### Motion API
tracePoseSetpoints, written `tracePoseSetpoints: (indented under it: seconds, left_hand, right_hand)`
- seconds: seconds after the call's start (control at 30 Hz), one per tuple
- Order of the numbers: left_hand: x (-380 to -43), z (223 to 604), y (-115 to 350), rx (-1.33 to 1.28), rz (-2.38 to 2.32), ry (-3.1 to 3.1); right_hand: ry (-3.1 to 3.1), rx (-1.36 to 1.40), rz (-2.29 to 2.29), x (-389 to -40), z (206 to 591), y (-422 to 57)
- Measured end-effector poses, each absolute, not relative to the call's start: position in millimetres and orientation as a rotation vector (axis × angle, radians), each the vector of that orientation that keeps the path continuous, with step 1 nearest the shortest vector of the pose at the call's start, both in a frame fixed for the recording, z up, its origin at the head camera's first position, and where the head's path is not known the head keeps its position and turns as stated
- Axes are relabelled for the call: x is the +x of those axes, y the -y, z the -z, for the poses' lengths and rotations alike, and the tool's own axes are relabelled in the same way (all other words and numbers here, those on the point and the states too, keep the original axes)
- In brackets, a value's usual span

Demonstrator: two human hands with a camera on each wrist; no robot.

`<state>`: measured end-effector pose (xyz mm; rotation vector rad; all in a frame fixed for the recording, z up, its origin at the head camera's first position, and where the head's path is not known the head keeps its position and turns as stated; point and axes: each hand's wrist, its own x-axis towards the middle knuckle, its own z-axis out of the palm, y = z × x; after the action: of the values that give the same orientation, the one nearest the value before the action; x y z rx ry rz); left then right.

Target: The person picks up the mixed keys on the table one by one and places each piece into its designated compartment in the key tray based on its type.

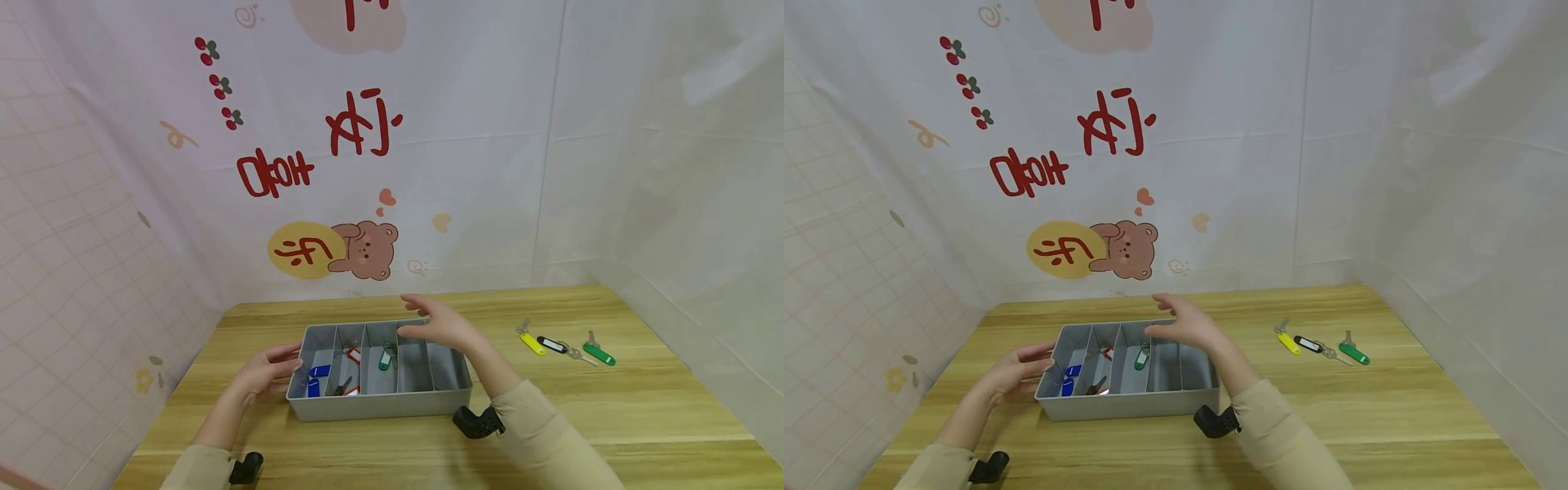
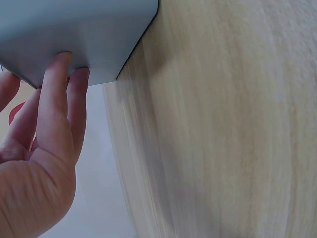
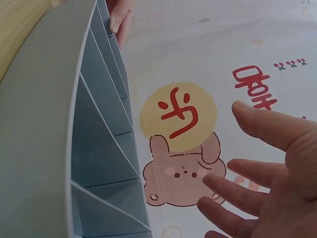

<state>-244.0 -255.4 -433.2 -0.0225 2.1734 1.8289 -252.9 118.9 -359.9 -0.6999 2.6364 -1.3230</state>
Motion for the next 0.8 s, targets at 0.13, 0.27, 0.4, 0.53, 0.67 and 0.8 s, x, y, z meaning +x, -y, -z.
tracePoseSetpoints:
  seconds: [0.13, 0.27, 0.4, 0.53, 0.67, 0.8]
  left_hand:
    - [-244.3, 433.1, 255.9, -0.022, -1.835, -2.168]
    - [-244.4, 433.2, 256.2, -0.019, -1.837, -2.159]
    - [-245.0, 433.7, 256.4, -0.021, -1.839, -2.16]
    - [-244.6, 433.0, 256.0, -0.024, -1.839, -2.164]
    - [-243.9, 432.5, 255.0, -0.027, -1.835, -2.173]
    - [-243.9, 433.1, 254.8, -0.038, -1.834, -2.181]
  right_hand:
    - [-2.66, -0.798, 1.317, -252.9, 361.6, -123.8]
    - [-2.683, -0.857, 1.305, -252.0, 363.8, -128.0]
    - [-2.718, -0.868, 1.301, -250.6, 365.9, -132.1]
    - [-2.737, -0.88, 1.322, -251.1, 369.2, -137.2]
    - [-2.775, -0.908, 1.327, -251.6, 373.3, -144.4]
    - [-2.826, -0.92, 1.359, -252.8, 379.7, -153.7]
